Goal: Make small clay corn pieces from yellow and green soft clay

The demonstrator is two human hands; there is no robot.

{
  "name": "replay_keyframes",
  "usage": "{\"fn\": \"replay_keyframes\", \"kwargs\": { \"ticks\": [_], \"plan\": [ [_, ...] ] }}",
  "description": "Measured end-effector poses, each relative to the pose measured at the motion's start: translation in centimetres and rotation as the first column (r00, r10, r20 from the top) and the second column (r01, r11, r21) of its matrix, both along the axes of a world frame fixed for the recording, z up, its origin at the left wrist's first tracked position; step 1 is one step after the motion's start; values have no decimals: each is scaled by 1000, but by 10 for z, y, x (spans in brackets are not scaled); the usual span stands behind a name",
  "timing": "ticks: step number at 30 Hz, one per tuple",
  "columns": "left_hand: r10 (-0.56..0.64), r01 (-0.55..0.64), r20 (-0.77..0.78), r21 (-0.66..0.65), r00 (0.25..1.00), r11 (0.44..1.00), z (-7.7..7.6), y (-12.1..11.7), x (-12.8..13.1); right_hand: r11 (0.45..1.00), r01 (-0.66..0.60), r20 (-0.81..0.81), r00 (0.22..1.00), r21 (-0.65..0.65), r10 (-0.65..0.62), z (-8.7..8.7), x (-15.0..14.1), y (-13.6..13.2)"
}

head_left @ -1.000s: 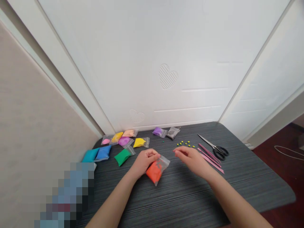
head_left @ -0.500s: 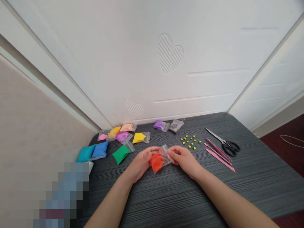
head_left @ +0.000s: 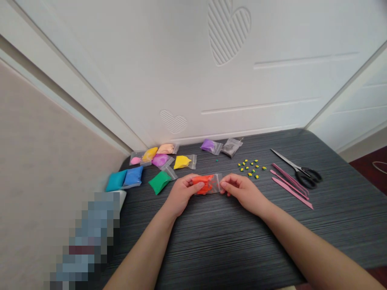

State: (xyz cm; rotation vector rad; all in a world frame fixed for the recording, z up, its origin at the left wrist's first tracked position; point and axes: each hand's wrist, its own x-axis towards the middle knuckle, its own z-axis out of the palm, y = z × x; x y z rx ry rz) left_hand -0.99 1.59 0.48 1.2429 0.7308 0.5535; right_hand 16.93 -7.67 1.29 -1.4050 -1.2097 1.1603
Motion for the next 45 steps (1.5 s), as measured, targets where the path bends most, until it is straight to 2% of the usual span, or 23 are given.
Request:
{"fn": "replay_keyframes", "kwargs": {
  "ticks": [4, 12, 16, 19, 27, 31, 35, 40, 45],
  "plan": [
    [-24, 24, 15, -4, 1000, 1000, 0, 1, -1, 999, -1, 91, 996, 33, -2, -1, 0, -1],
    [23, -25, 29, 50, 999, 998, -3, 0, -1, 999, -25, 112, 993, 26, 22, -3, -4, -2],
    [-6, 5, 30, 23, 1000, 1000, -5, 0, -2, 1000, -19, 118, 993, 24, 16, -3, -4, -1],
    [16, -17, 42, 14, 999, 1000, -4, 0, -1, 999, -18, 102, 995, 32, 15, -3, -4, -1],
    [28, -1, 164, -162, 986, 987, 0, -1, 2, 1000, -1, 49, 999, 31, 0, -1, -2, -1],
    [21, -3, 145, -120, 989, 993, -3, -1, 4, 999, -7, 43, 999, 34, 6, -2, -1, 0],
    [71, -60, 140, -84, 988, 995, -2, -2, 5, 999, 25, 64, 998, 47, -28, -3, -2, 0],
    [-16, 16, 38, -7, 999, 1000, 2, -4, 4, 995, 79, 80, 993, 65, -84, -2, -4, 0],
    [24, -24, -4, 80, 1000, 997, 0, -5, 7, 995, 85, 78, 993, 56, -89, -2, -5, 0]
  ]
}}
